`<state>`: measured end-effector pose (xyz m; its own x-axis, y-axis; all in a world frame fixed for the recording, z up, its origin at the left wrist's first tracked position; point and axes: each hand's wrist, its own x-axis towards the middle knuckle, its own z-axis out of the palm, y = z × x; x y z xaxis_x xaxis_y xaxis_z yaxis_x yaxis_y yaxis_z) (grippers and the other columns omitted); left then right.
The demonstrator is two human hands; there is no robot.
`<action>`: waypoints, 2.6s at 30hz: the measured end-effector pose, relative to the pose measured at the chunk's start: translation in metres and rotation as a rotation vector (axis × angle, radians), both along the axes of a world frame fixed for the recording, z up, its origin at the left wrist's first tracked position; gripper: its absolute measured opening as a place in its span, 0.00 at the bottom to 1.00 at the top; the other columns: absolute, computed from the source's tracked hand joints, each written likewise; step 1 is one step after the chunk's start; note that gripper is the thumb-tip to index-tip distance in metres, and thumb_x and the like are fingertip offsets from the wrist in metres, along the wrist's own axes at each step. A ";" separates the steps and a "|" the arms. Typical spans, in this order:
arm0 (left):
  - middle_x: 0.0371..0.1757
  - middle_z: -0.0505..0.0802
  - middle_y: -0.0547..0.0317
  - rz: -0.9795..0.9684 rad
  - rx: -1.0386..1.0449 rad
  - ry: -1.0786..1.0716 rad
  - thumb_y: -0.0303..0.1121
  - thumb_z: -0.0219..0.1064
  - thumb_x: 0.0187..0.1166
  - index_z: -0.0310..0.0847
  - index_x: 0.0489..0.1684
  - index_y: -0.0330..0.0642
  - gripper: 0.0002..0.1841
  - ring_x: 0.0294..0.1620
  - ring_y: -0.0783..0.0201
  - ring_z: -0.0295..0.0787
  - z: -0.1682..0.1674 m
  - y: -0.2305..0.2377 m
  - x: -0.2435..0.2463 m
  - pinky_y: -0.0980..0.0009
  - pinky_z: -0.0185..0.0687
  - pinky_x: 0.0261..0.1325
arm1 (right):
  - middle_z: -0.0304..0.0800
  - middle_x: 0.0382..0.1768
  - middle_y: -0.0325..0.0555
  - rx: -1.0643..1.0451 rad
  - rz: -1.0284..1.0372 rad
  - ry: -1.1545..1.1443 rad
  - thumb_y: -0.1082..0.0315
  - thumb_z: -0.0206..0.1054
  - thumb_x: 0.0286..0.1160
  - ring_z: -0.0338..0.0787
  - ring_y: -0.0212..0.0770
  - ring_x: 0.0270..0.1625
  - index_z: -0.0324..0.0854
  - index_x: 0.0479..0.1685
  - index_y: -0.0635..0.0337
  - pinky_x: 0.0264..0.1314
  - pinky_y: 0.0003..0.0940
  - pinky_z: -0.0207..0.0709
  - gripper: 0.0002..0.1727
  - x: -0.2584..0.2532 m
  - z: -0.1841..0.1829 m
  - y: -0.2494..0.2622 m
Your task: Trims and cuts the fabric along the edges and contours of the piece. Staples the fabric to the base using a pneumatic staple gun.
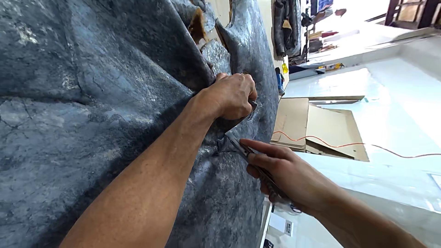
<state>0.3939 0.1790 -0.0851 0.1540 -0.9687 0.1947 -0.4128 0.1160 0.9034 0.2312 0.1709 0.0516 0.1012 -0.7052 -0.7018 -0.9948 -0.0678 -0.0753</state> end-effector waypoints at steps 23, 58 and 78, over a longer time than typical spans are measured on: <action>0.48 0.91 0.64 0.028 -0.044 0.050 0.40 0.66 0.81 0.92 0.38 0.51 0.09 0.56 0.63 0.84 0.001 0.002 0.007 0.45 0.66 0.68 | 0.83 0.28 0.44 0.038 0.013 -0.035 0.64 0.50 0.93 0.83 0.35 0.16 0.69 0.88 0.40 0.13 0.28 0.80 0.26 -0.003 0.003 0.017; 0.45 0.91 0.62 0.096 -0.180 0.198 0.37 0.67 0.80 0.92 0.38 0.47 0.08 0.50 0.67 0.86 -0.005 0.004 0.019 0.58 0.79 0.53 | 0.83 0.24 0.36 0.058 0.204 -0.159 0.63 0.53 0.84 0.83 0.34 0.15 0.68 0.88 0.48 0.12 0.30 0.81 0.30 -0.031 -0.012 0.031; 0.64 0.93 0.62 0.202 -0.119 -0.552 0.19 0.64 0.68 0.86 0.67 0.50 0.26 0.73 0.59 0.85 0.038 0.031 -0.090 0.38 0.46 0.93 | 0.91 0.38 0.40 0.086 -0.029 -0.891 0.70 0.49 0.88 0.88 0.33 0.24 0.63 0.72 0.72 0.21 0.31 0.85 0.19 -0.223 -0.045 -0.003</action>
